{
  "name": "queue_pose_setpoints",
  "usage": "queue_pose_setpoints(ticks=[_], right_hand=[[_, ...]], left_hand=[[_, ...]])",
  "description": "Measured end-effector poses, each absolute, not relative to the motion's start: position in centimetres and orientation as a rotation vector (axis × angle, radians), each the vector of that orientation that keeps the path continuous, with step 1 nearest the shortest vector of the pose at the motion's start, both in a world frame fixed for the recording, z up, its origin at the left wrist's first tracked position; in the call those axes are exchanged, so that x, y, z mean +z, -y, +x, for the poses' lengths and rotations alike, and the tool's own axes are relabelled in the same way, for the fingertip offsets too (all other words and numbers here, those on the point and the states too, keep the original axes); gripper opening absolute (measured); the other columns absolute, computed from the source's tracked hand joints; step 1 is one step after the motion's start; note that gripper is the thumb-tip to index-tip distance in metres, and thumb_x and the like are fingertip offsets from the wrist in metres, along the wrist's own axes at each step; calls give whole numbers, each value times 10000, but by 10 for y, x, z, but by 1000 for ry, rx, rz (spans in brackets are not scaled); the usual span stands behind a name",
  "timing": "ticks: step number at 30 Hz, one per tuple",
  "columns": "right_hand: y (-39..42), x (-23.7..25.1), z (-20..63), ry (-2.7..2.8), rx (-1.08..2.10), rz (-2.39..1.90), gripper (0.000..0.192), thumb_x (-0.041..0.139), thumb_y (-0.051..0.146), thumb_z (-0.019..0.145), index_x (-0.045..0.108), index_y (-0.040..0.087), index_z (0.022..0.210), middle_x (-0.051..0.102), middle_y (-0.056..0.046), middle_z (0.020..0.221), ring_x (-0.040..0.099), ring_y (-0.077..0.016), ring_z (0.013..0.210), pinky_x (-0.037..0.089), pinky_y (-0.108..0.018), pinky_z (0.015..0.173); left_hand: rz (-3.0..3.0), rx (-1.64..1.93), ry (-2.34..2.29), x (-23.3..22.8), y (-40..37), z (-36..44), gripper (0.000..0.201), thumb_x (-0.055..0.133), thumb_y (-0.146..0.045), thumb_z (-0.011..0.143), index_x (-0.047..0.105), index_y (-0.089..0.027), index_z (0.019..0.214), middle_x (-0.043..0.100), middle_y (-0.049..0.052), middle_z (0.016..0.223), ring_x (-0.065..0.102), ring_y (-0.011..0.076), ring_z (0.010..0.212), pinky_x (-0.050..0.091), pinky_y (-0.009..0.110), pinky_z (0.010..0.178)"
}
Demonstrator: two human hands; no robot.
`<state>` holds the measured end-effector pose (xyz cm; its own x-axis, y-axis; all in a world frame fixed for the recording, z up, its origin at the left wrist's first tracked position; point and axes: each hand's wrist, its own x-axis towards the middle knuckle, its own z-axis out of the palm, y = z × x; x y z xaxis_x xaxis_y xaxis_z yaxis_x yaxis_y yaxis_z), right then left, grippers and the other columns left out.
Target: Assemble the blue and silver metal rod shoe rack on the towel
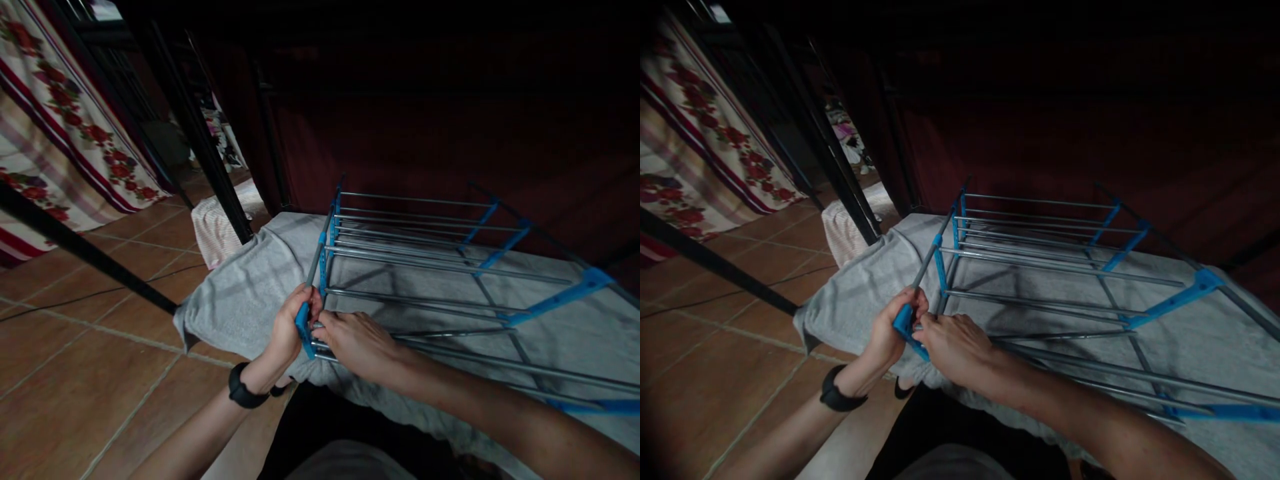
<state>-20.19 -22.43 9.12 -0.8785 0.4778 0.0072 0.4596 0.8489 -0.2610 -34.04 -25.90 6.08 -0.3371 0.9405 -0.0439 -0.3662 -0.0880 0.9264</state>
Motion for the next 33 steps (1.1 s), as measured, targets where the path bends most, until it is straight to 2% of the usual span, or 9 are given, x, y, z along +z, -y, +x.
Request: queue_pose_setpoints(ticks=[4,13,21,28,33], right_hand=[[224,93,-199,2953,400,-750,326,413,360,1008,579,134,1175,718,-131,970,707,-268,838,525,-349,680],[223,96,-198,2938,411,-775,330,405,379,1013,586,140,1152,721,-129,944,711,-261,811,524,-342,680],[223,90,-197,2976,401,-729,271,424,342,1011,596,146,1083,721,-114,933,714,-242,820,522,-312,682],[221,91,-197,2993,430,-674,282,410,334,1010,596,141,1096,707,-113,1002,696,-251,857,533,-336,692],[219,91,-198,3000,494,-663,322,409,364,1009,583,124,1135,690,-129,1052,681,-258,903,536,-345,705]], left_hand=[[786,1655,-1231,53,256,-333,258,607,-393,799,582,-162,687,557,4,686,503,131,664,404,236,658],[678,1674,-1166,65,256,-324,235,638,-384,778,587,-164,717,558,-5,686,490,125,646,412,227,643],[674,1633,-1086,56,253,-326,236,640,-379,788,601,-156,721,569,6,704,511,125,674,431,223,683],[684,1474,-926,59,255,-330,301,601,-448,848,620,-156,917,685,64,806,645,197,794,487,301,818],[606,1398,-925,60,256,-331,384,617,-523,831,595,-183,1009,717,77,848,681,231,809,510,333,796]])
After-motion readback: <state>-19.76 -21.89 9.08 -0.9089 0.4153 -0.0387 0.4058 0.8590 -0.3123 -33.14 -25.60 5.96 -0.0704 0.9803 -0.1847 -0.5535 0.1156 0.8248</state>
